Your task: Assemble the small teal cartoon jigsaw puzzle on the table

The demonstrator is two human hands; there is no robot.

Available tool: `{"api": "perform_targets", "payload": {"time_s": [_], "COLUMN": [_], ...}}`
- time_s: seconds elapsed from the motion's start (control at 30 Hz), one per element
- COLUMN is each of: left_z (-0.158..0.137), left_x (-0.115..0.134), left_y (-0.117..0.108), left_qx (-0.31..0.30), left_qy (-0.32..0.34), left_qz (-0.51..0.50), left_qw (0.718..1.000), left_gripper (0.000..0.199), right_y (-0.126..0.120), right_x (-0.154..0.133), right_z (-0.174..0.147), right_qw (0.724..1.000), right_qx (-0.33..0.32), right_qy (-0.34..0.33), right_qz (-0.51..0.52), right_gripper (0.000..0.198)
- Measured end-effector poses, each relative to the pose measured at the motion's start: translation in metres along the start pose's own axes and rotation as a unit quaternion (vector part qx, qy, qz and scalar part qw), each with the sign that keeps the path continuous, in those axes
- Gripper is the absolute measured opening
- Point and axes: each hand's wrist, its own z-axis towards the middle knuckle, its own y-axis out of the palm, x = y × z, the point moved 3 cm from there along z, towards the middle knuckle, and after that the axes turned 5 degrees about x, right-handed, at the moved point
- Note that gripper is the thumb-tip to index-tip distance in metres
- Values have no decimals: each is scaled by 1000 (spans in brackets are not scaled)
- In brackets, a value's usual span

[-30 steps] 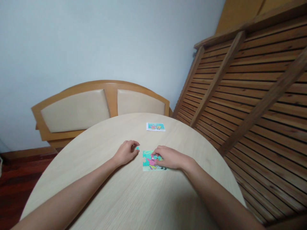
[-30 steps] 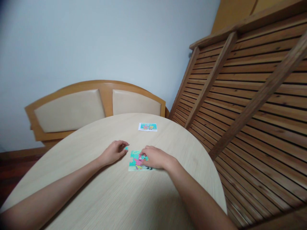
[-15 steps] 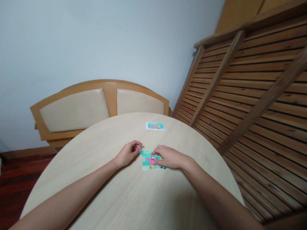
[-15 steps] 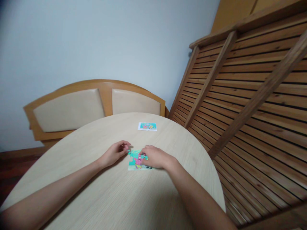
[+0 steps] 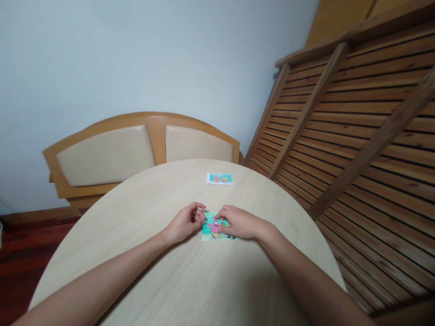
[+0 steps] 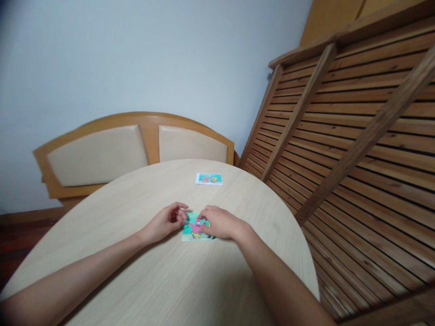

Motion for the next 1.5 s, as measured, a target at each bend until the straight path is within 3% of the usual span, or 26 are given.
{"api": "perform_targets", "payload": {"time_s": [0.13,0.47,0.87,1.03,1.1,1.27,1.37,1.5], "left_z": [-1,-6,-7,-7,-8,-12,-12,-12], "left_x": [1,6,11,17,19,15,10,8], "left_y": [0,0,-5,-12,-12,-7,-6,-6], "left_qx": [0,16,4,16,-9,-85,-90,-73], "left_qy": [9,44,60,106,134,165,139,135], "left_qz": [24,191,275,316,329,412,450,448], "left_qw": [1000,981,960,943,935,892,878,881], "left_gripper": [37,36,35,30,36,57,60,57], "right_y": [0,-1,-3,-8,-8,14,30,37], "right_x": [0,-3,-7,-13,-15,-10,-8,-9], "right_z": [0,1,-1,-3,-3,-4,-1,6], "right_qw": [1000,1000,1000,999,999,998,996,999], "right_qx": [0,-7,-9,-8,-11,-62,-74,-32], "right_qy": [1,5,3,-4,-20,18,42,31], "right_qz": [0,-9,-18,-36,-30,-24,-21,-28], "right_gripper": [40,38,40,38,46,98,97,93]}}
